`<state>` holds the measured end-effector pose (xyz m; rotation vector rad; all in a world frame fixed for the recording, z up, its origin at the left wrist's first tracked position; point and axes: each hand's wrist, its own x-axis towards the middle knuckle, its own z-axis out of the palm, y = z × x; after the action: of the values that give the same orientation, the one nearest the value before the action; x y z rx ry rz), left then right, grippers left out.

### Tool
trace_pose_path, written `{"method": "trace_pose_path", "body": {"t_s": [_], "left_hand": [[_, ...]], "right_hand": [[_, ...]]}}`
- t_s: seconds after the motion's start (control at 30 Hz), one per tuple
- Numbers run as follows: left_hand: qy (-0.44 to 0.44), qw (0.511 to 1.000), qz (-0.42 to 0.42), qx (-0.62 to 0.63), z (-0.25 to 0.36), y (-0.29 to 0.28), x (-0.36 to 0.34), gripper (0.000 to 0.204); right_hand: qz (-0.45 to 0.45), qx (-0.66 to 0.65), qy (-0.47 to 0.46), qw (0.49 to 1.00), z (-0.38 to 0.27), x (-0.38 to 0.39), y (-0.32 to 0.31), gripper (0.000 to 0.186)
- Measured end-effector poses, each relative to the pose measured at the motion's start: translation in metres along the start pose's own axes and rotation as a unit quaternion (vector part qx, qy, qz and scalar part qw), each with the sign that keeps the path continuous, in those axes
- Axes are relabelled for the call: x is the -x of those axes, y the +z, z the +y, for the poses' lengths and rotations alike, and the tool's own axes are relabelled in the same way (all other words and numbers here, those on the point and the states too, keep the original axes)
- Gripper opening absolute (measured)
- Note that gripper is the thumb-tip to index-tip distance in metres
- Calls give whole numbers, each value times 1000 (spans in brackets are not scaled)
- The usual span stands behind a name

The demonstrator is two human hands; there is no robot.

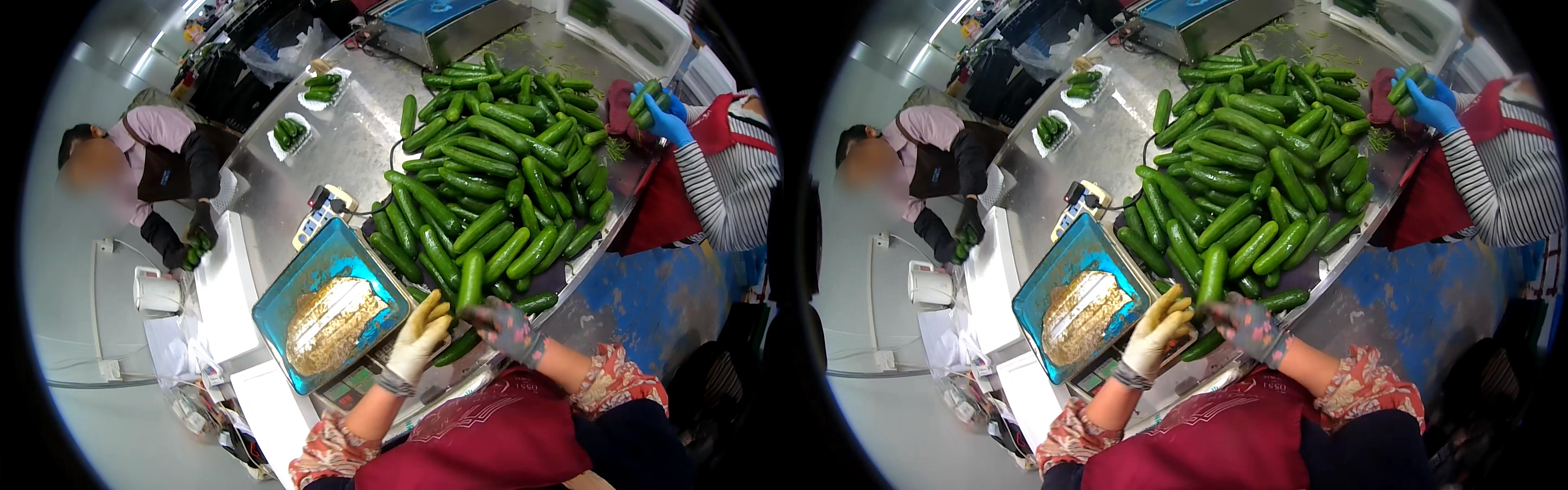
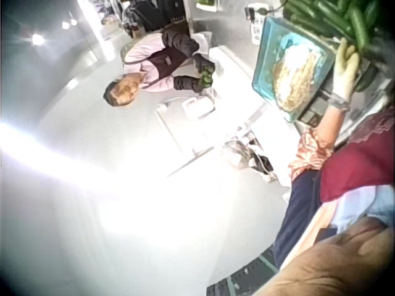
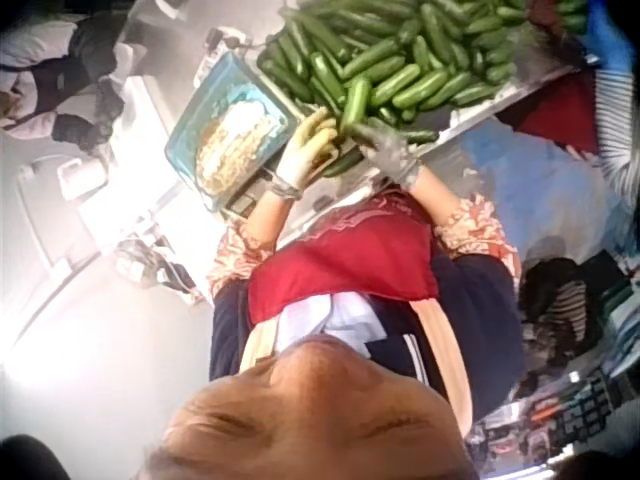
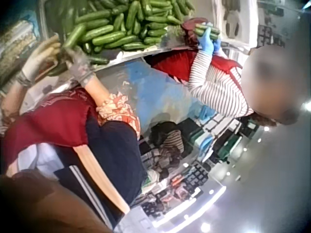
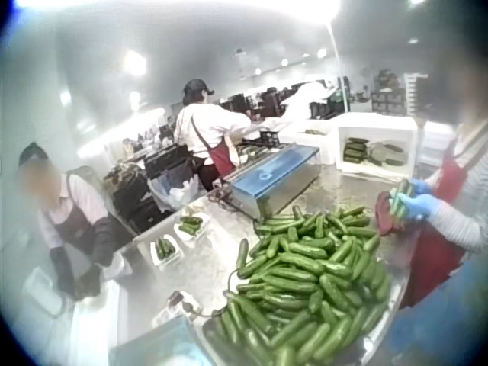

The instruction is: The person repeatedly picks cucumbers from a pile, places them on a digital scale, and then transfers them into white trays. The process is repeated continuously throughout the clip.

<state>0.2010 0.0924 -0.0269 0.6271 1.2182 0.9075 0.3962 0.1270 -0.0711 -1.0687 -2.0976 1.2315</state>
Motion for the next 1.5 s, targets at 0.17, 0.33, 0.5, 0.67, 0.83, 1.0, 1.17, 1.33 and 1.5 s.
{"method": "trace_pose_path", "body": {"t_s": [0.17, 0.33, 0.5, 0.67, 0.83, 1.0, 1.17, 1.33, 1.5], "left_hand": [[-155, 950, -94, 253, -23, 10, -28, 48], [-192, 961, 57, 194, -28, 27, -50, 42], [-202, 968, 81, 123, -22, 42, -65, 49], [-228, 967, 97, 54, -25, 45, -80, 50], [-211, 968, 75, 112, -20, 43, -76, 29], [-89, 992, -23, 86, -20, 37, -59, 45], [20, 977, -120, 178, -6, 28, -38, 71], [-3, 957, -92, 274, -4, 23, -30, 48], [-1, 979, -59, 197, -12, 22, -26, 34]], "right_hand": [[-41, -75, -151, 985, 2, 14, 28, 28], [-129, -94, -51, 986, 12, -2, 12, 25], [-76, -113, -54, 989, 26, 2, 9, 28], [-79, -121, -36, 989, 25, -7, 6, 24], [-87, -153, -63, 982, 34, -3, 3, 22], [-92, -213, -48, 971, 23, -5, -27, 22], [-124, -255, -52, 957, 18, -14, -59, 24], [-81, -247, 24, 965, 25, -24, -60, 29], [-53, -450, 17, 891, 26, -34, -46, 39]]}}
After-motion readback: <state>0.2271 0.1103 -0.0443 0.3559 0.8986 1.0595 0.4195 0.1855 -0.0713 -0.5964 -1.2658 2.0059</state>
